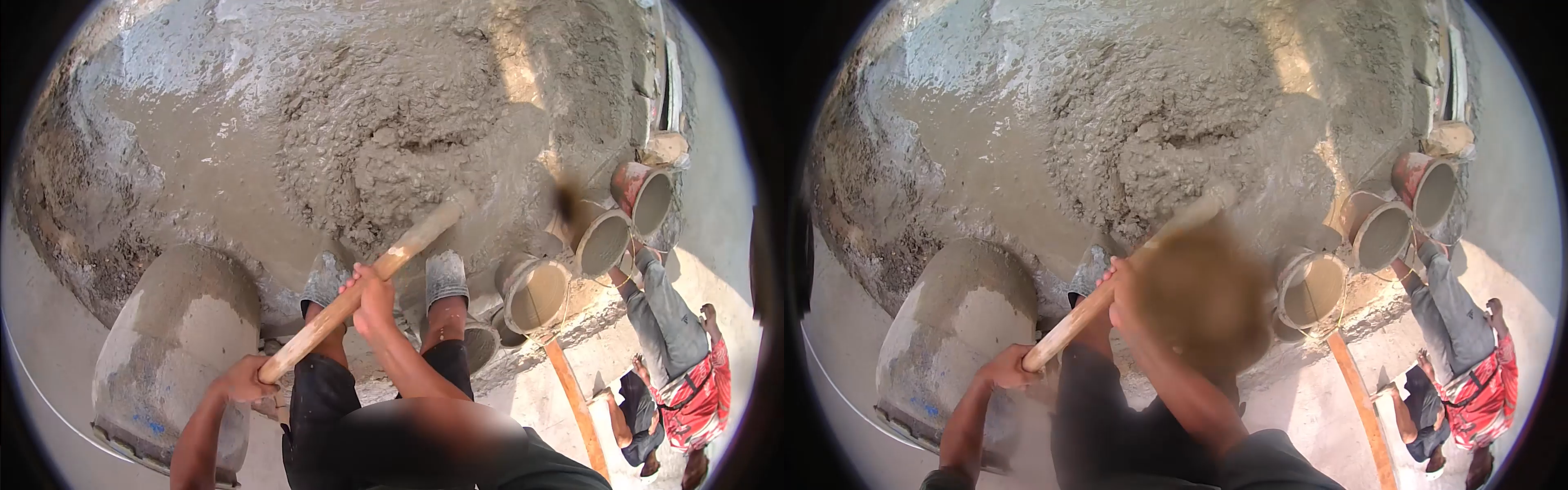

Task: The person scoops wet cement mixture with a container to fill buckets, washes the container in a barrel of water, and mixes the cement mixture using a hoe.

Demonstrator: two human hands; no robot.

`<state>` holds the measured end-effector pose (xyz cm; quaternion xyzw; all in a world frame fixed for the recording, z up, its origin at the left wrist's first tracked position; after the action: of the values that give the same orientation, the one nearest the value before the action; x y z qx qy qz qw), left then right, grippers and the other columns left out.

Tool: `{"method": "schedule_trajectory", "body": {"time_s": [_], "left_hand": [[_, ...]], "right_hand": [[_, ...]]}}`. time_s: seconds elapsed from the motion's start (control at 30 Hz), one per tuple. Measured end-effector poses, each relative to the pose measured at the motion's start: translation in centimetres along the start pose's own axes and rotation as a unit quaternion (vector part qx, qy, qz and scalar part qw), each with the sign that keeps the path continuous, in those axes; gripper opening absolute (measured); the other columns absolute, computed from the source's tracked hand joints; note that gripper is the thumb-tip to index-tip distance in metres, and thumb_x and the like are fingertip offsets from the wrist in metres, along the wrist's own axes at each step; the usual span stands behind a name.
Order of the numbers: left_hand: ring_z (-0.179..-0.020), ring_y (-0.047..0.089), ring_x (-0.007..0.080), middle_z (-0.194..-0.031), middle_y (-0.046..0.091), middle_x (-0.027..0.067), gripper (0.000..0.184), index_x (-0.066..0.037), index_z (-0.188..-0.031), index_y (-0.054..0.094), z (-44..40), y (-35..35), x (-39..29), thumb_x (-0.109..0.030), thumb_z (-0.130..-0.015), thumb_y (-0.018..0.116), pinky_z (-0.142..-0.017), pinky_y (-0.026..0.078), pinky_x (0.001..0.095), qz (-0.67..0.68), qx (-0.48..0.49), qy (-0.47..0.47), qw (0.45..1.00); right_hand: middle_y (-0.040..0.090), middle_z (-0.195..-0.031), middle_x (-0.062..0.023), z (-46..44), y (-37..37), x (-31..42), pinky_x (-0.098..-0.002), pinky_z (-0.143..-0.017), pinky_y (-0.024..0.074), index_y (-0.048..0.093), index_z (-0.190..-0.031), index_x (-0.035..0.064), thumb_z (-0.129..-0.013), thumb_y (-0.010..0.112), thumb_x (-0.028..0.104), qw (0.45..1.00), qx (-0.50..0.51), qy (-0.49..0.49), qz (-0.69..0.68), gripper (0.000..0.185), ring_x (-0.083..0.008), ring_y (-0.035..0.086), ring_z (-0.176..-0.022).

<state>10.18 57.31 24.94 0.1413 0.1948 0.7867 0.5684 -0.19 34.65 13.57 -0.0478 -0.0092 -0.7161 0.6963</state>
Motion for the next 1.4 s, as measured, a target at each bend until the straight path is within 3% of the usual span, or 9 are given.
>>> {"method": "schedule_trajectory", "body": {"time_s": [0.17, 0.37, 0.43, 0.6, 0.83, 0.93, 1.03, 1.23, 1.4], "left_hand": [[-0.085, 0.069, 0.0384, -0.089, 0.07, 0.0189, 0.044, -0.007, -0.109, 0.069, -6.5, -1.2, 6.6, -0.012, -0.065, 0.074, -0.077, 0.055, 0.0444, -0.248, -0.168, 0.142, 0.944], [-0.079, 0.065, 0.0425, -0.08, 0.067, 0.0198, 0.028, -0.01, -0.101, 0.063, -16.9, 0.1, -22.1, -0.022, -0.077, 0.07, -0.072, 0.051, 0.0508, -0.192, -0.314, 0.393, 0.843], [-0.078, 0.065, 0.0422, -0.079, 0.068, 0.0194, 0.028, -0.007, -0.098, 0.065, -16.4, 0.5, -26.6, -0.022, -0.075, 0.069, -0.073, 0.051, 0.0504, -0.155, -0.35, 0.353, 0.854], [-0.083, 0.066, 0.0427, -0.083, 0.069, 0.0226, 0.034, -0.003, -0.102, 0.067, -11.9, 3.3, -17.8, -0.021, -0.073, 0.067, -0.078, 0.053, 0.047, -0.003, -0.338, 0.203, 0.919], [-0.077, 0.065, 0.0439, -0.077, 0.065, 0.0245, 0.026, -0.003, -0.093, 0.065, -2.4, 11.3, 3.8, -0.017, -0.072, 0.069, -0.072, 0.053, 0.0459, -0.004, -0.315, 0.12, 0.942], [-0.076, 0.066, 0.0423, -0.075, 0.066, 0.0206, 0.021, -0.007, -0.089, 0.065, -2.1, 11.5, 10.1, -0.017, -0.072, 0.069, -0.07, 0.053, 0.0478, -0.075, -0.342, 0.176, 0.92], [-0.075, 0.065, 0.0412, -0.075, 0.066, 0.0165, 0.021, -0.011, -0.089, 0.063, -6.5, 7.7, 5.1, -0.018, -0.071, 0.07, -0.067, 0.051, 0.0505, -0.099, -0.383, 0.233, 0.888], [-0.079, 0.066, 0.043, -0.08, 0.068, 0.021, 0.027, -0.005, -0.097, 0.059, -8.3, -0.8, -18.5, -0.017, -0.077, 0.071, -0.071, 0.053, 0.0527, -0.064, -0.47, 0.276, 0.836], [-0.083, 0.066, 0.0449, -0.084, 0.068, 0.0248, 0.034, 0.001, -0.105, 0.061, -9.3, 2.7, -12.8, -0.015, -0.076, 0.07, -0.075, 0.053, 0.0536, 0.042, -0.45, 0.179, 0.874]], "right_hand": [[0.046, -0.078, -0.0062, 4.6, -1.6, 1.3, -0.0459, -0.081, 0.0472, 0.045, -0.095, 0.0122, -0.091, 0.058, 0.007, 0.987, 0.158, -0.035, -0.008, 0.015, -0.0212, 0.05, -0.073], [0.045, -0.071, -0.002, -0.4, 6.3, 29.1, -0.0347, -0.063, 0.0471, 0.046, -0.087, 0.0069, -0.09, 0.057, 0.005, 0.899, 0.131, -0.41, 0.083, 0.011, -0.015, 0.049, -0.064], [0.046, -0.071, -0.0029, -4.5, 10.6, 34.2, -0.0332, -0.059, 0.0474, 0.048, -0.083, 0.0036, -0.089, 0.057, 0.005, 0.901, 0.127, -0.4, 0.113, 0.011, -0.0157, 0.049, -0.062], [0.05, -0.065, -0.0089, -17.1, 10.7, 19.7, -0.0382, -0.049, 0.0495, 0.051, -0.085, -0.002, -0.084, 0.05, 0.002, 0.934, 0.06, -0.147, 0.319, 0.004, -0.021, 0.051, -0.052], [0.047, -0.07, -0.0054, -0.2, -0.2, 2.2, -0.0377, -0.06, 0.0489, 0.05, -0.084, 0.0062, -0.087, 0.057, 0.004, 0.976, 0.066, 0.038, 0.205, 0.007, -0.0185, 0.051, -0.062], [0.045, -0.072, -0.0059, 7.3, -1.9, 1.7, -0.0416, -0.069, 0.0487, 0.045, -0.092, 0.0108, -0.086, 0.057, 0.003, 0.969, 0.12, -0.034, 0.213, 0.015, -0.0201, 0.051, -0.067], [0.043, -0.072, -0.0049, 9.1, 0.1, 7.0, -0.0422, -0.072, 0.0478, 0.043, -0.093, 0.0126, -0.086, 0.055, 0.003, 0.883, 0.228, -0.212, 0.351, 0.017, -0.0199, 0.049, -0.067], [0.045, -0.069, -0.0019, -6.4, 19.7, 24.1, -0.0324, -0.058, 0.0471, 0.044, -0.082, 0.008, -0.089, 0.056, 0.007, 0.915, 0.191, -0.27, 0.232, 0.013, -0.0148, 0.047, -0.059], [0.047, -0.064, -0.0067, -16.5, 18.5, 12.0, -0.0354, -0.051, 0.0502, 0.045, -0.083, 0.002, -0.089, 0.051, 0.003, 0.869, 0.115, -0.098, 0.471, 0.009, -0.0204, 0.05, -0.054]]}}
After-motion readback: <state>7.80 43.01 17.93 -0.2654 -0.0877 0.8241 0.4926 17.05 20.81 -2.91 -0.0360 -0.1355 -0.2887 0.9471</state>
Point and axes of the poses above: each hand's wrist, its own z-axis away from the middle knuckle, its own y-axis out of the palm, x = y × z, the point moved 5 cm from there along -z, towards the middle knuckle
